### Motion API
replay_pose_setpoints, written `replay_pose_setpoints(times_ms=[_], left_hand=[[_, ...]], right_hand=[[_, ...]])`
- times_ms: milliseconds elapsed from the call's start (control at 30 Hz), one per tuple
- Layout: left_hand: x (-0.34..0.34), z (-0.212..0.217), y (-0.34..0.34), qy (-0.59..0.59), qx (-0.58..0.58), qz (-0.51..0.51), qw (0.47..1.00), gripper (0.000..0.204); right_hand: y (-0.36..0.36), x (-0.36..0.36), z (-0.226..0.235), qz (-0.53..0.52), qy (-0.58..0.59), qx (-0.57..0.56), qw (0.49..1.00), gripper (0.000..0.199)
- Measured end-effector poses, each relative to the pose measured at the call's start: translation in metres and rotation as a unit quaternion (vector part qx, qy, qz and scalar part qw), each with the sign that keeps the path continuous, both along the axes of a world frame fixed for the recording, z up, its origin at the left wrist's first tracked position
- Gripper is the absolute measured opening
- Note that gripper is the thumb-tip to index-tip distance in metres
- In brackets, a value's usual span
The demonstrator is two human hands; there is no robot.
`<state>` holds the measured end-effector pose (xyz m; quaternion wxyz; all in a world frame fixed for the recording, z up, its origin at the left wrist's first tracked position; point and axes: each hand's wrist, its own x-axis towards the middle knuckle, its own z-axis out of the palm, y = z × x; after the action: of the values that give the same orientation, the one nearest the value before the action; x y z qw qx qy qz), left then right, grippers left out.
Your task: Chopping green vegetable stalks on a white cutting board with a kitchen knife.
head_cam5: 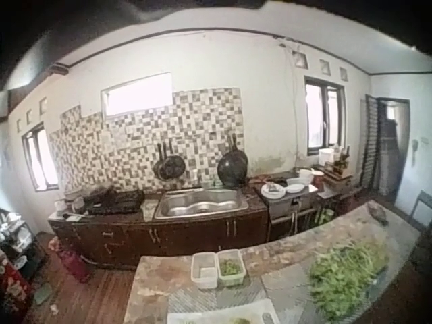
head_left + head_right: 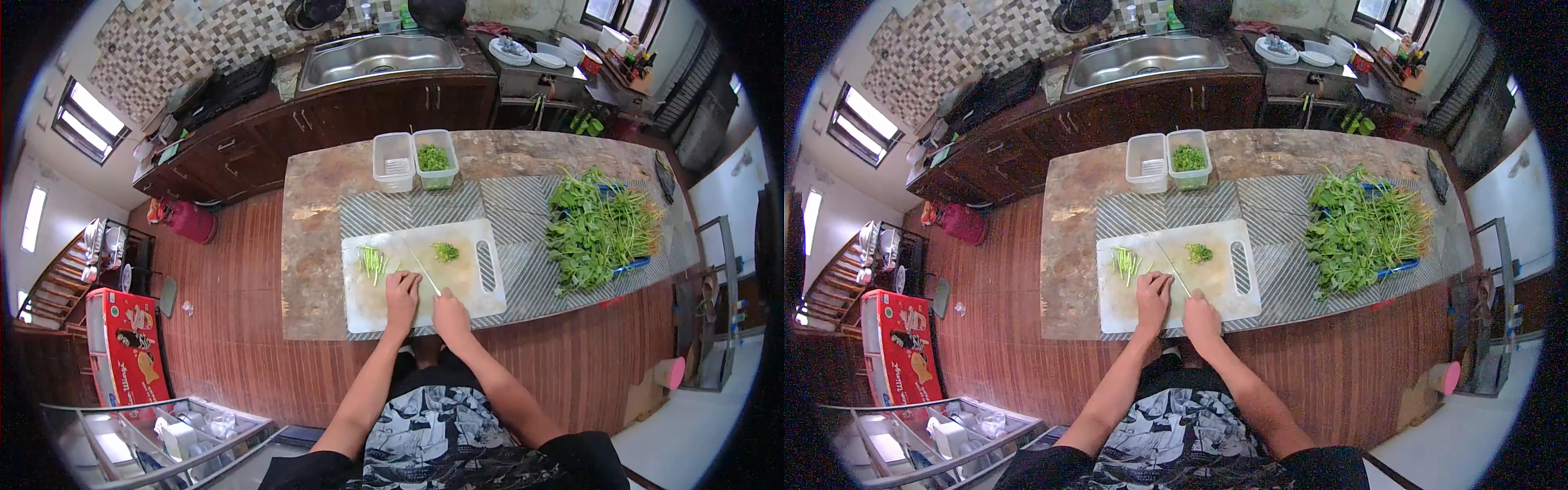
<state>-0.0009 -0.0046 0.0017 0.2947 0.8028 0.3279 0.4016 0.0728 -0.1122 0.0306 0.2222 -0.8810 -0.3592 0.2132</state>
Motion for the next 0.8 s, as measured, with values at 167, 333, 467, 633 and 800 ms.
replay_pose_setpoints(times_ms=[167,333,467,633,800], left_hand=[[-0.001,-0.002,0.001,0.003,-0.011,0.006,1.0,0.013],[0.0,-0.001,0.002,0.017,-0.02,0.011,1.0,0.012],[-0.001,-0.003,0.002,0.022,-0.019,0.014,0.999,0.013],[0.002,-0.001,0.001,0.002,0.004,0.013,1.0,0.011],[0.001,-0.001,0.001,-0.006,-0.01,0.012,1.0,0.011]], right_hand=[[-0.022,0.003,0.004,-0.029,0.006,-0.048,0.998,0.031],[-0.01,0.005,0.007,-0.025,0.001,-0.021,0.999,0.032],[-0.019,-0.008,0.016,0.003,0.017,-0.044,0.999,0.032],[-0.037,-0.022,0.012,-0.011,0.028,-0.036,0.999,0.031],[-0.052,-0.029,0.012,-0.014,0.011,-0.024,1.0,0.03]])
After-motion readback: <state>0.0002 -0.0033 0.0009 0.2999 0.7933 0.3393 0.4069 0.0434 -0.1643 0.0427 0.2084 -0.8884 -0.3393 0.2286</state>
